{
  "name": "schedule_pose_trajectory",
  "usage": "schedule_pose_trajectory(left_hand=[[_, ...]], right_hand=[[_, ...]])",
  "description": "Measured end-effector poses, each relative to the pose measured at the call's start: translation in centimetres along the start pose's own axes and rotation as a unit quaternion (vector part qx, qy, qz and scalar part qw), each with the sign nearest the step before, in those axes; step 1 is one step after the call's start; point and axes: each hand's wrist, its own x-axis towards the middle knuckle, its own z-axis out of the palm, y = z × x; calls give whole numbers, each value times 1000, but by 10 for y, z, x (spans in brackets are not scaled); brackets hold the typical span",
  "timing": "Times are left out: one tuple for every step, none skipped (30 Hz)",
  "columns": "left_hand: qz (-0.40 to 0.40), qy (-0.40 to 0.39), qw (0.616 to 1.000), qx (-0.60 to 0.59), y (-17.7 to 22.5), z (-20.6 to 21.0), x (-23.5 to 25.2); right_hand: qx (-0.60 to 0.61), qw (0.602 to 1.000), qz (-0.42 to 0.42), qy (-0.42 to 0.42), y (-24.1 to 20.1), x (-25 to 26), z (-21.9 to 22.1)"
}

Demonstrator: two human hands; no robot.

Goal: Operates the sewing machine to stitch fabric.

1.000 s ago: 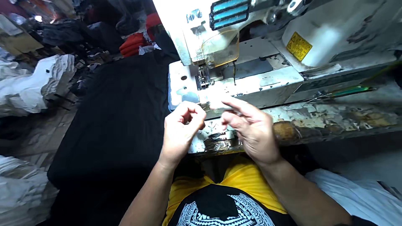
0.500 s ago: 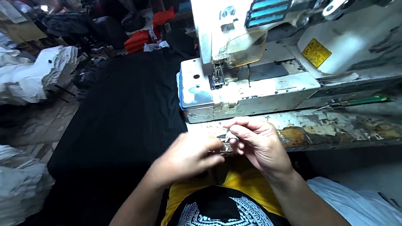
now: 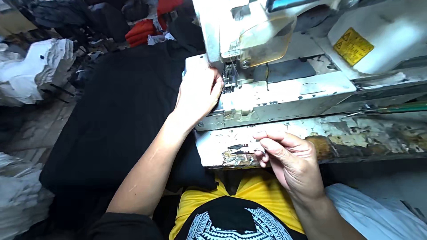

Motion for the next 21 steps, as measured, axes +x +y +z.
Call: schedule_pose_trajectory(left_hand=[[16, -7, 1000, 21, -3, -1, 0], [16, -17, 999, 40, -8, -2, 1], [-5, -30, 998, 54, -14, -5, 4], [-37, -40, 997, 60, -22, -8, 8], [-70, -46, 994, 67, -31, -11, 11], [-98, -48, 991, 76, -39, -14, 15], [-124, -50, 988, 80, -46, -16, 18], [-145, -46, 985, 82, -51, -17, 20], [-165, -45, 982, 83, -54, -18, 23], [-187, -47, 977, 88, -57, -19, 25], [-207, -46, 973, 90, -60, -19, 25], [-222, -36, 970, 89, -63, -20, 24], [-228, -10, 970, 81, -65, -21, 20], [-217, 31, 974, 62, -61, -24, 12], [-178, 85, 980, 36, -52, -30, 0], [-109, 137, 984, 4, -36, -37, -15], [-19, 166, 985, -41, -11, -45, -31], [89, 157, 979, -93, 15, -50, -48], [195, 118, 965, -129, 37, -52, -63], [272, 63, 951, -136, 54, -51, -73], [321, 7, 937, -135, 64, -50, -77]], right_hand=[[3, 1000, -1, -4, 0, 1, -2], [7, 1000, -3, -8, 1, 1, -4], [10, 1000, -4, -12, 1, 1, -5], [11, 1000, -6, -15, 2, 1, -6], [10, 1000, -8, -19, 3, 0, -5], [6, 1000, -9, -20, 4, -1, -5], [0, 1000, -10, -23, 6, -3, -4], [-10, 1000, -11, -27, 7, -5, -3], [-22, 999, -14, -32, 9, -7, -1], [-38, 998, -20, -37, 9, -9, 1], [-58, 997, -31, -43, 9, -11, 3], [-84, 994, -43, -48, 8, -13, 5], [-111, 991, -57, -51, 7, -16, 7], [-136, 987, -73, -55, 6, -19, 8], [-157, 982, -88, -60, 4, -20, 8], [-178, 977, -102, -64, 3, -21, 7], [-196, 972, -113, -69, 1, -21, 6], [-211, 967, -125, -75, -1, -22, 5], [-228, 960, -139, -80, -3, -23, 4], [-249, 953, -154, -83, -5, -23, 3], [-273, 943, -171, -81, -7, -24, 2]])
